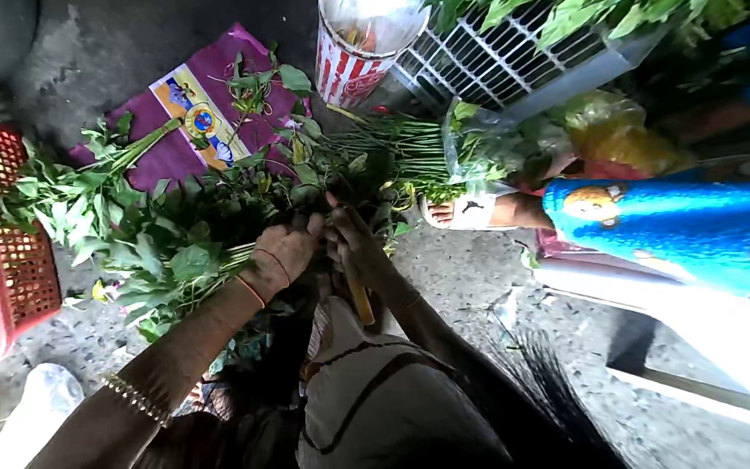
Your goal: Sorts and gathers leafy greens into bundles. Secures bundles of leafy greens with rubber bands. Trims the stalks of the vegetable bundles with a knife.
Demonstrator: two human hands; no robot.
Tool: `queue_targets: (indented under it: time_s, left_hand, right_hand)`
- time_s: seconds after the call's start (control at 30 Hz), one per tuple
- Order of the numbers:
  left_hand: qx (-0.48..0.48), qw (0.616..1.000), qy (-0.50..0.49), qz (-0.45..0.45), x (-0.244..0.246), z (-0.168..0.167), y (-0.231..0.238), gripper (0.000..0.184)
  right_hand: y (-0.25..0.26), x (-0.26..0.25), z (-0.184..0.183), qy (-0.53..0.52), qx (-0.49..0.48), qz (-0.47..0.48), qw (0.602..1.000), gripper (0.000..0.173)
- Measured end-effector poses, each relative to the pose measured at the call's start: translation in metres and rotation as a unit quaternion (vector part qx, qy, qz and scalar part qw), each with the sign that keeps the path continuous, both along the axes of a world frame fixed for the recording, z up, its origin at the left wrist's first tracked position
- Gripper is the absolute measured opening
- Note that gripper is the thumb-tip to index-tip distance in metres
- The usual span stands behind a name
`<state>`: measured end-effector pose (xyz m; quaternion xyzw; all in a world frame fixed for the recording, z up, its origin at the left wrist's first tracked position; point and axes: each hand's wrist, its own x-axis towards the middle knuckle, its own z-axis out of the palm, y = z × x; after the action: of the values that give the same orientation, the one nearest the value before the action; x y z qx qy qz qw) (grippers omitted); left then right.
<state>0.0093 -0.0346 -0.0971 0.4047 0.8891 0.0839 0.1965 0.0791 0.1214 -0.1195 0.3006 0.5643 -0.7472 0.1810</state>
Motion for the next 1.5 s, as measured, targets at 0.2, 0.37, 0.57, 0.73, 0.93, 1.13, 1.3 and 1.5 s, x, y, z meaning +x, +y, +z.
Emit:
queue_targets:
  time_s: [0.2, 0.37, 0.57, 0.73, 0.93, 1.13, 1.3, 1.5]
  left_hand:
    - [-0.011, 0.999, 0.029, -0.023, 0.003, -0.006, -0.004, 0.035]
    - [-0.021, 0.998, 0.061, -0.027, 0.001, -0.014, -0.005, 0.029]
    - [-0.015, 0.995, 0.086, -0.039, 0.001, -0.021, -0.005, 0.031]
    - [-0.03, 0.999, 0.021, -0.024, -0.002, -0.014, -0.003, 0.028]
    - [0.046, 0.907, -0.416, 0.056, -0.049, 0.015, -0.008, 0.041]
    - [0.024, 0.81, -0.572, 0.127, -0.053, 0.025, -0.013, 0.041]
    - [0.064, 0.767, -0.625, 0.129, -0.049, 0.016, -0.013, 0.037]
    - [0.021, 0.933, -0.36, 0.001, -0.045, 0.01, -0.007, 0.033]
  right_hand:
    - [-0.005, 0.001, -0.002, -0.034, -0.031, -0.018, 0.999, 0.048]
    - [-0.008, 0.0, -0.004, -0.041, -0.061, -0.031, 0.997, 0.044]
    - [-0.01, 0.0, -0.007, -0.068, -0.08, -0.032, 0.994, 0.042]
    - [-0.008, 0.004, -0.011, -0.069, -0.09, -0.032, 0.993, 0.045]
    - [0.005, 0.007, -0.016, 0.045, -0.007, 0.051, 0.998, 0.05]
    - [0.005, 0.004, -0.011, 0.113, -0.03, 0.076, 0.99, 0.056]
    - [0.003, 0.006, -0.012, 0.086, -0.056, 0.049, 0.993, 0.056]
    - [-0.01, 0.009, -0.008, 0.003, -0.079, 0.002, 0.997, 0.045]
